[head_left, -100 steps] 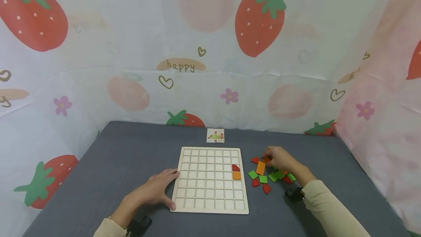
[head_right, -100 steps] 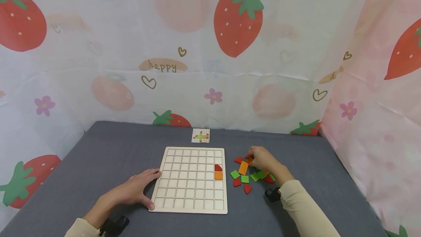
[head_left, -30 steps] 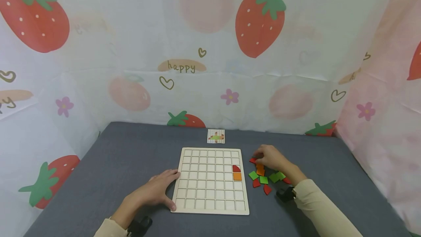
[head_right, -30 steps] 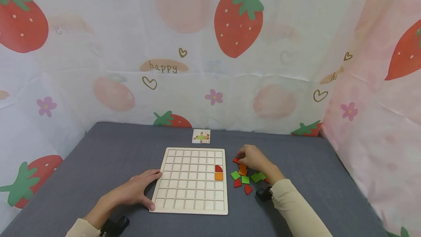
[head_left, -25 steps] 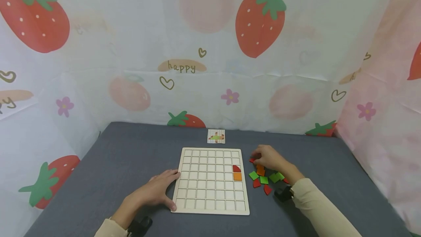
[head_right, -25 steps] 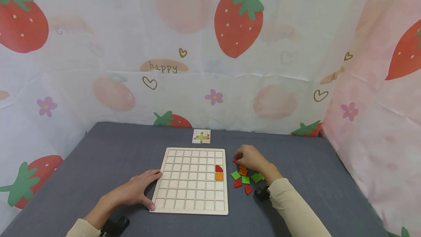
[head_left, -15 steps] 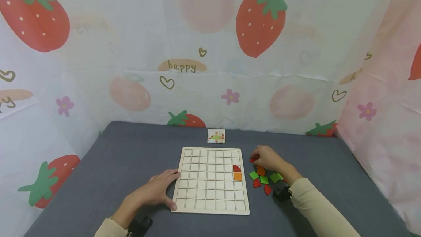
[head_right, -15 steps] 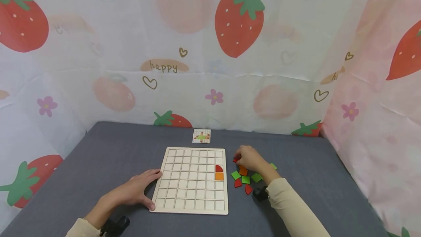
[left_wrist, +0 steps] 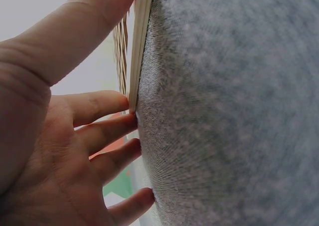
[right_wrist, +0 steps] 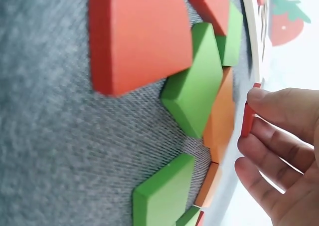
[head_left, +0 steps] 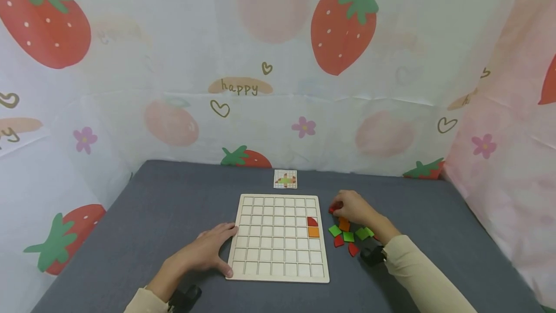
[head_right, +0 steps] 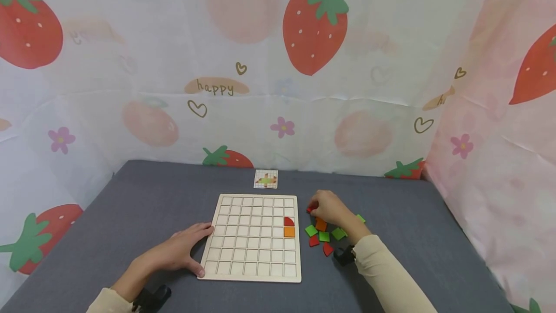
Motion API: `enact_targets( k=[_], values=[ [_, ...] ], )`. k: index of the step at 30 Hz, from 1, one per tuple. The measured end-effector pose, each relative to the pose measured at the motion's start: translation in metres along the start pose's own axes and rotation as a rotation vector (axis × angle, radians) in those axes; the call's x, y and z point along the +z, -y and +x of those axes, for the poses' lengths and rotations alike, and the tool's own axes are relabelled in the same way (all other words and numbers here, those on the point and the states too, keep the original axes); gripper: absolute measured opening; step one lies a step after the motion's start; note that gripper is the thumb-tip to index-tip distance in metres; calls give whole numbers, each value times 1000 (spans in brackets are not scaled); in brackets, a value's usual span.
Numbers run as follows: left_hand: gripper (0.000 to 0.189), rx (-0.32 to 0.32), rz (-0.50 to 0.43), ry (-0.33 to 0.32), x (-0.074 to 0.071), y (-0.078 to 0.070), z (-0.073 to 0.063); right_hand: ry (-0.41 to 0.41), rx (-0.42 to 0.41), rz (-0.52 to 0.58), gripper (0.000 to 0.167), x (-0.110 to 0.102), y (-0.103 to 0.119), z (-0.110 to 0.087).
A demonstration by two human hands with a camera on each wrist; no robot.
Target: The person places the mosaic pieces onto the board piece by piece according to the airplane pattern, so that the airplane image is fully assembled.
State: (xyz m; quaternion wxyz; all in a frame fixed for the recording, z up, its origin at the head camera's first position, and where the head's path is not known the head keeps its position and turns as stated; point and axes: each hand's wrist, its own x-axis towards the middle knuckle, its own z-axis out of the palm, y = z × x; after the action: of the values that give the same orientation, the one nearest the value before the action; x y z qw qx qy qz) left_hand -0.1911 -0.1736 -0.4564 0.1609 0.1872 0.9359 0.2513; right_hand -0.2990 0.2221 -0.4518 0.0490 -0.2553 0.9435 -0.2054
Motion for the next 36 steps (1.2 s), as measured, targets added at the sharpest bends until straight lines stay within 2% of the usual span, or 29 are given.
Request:
enact_targets(
  k=[15, 22, 36],
  values=[
    [106, -5, 3, 6, -2, 2, 2, -39, 45, 120, 16, -11, 21, -19],
    [106, -2, 3, 8, -1, 0, 1, -70, -5, 120, 16, -9, 27, -29],
    [106, 2, -8, 4, -1, 0, 0, -119, -43, 131, 14, -6, 40, -41]
  ],
)
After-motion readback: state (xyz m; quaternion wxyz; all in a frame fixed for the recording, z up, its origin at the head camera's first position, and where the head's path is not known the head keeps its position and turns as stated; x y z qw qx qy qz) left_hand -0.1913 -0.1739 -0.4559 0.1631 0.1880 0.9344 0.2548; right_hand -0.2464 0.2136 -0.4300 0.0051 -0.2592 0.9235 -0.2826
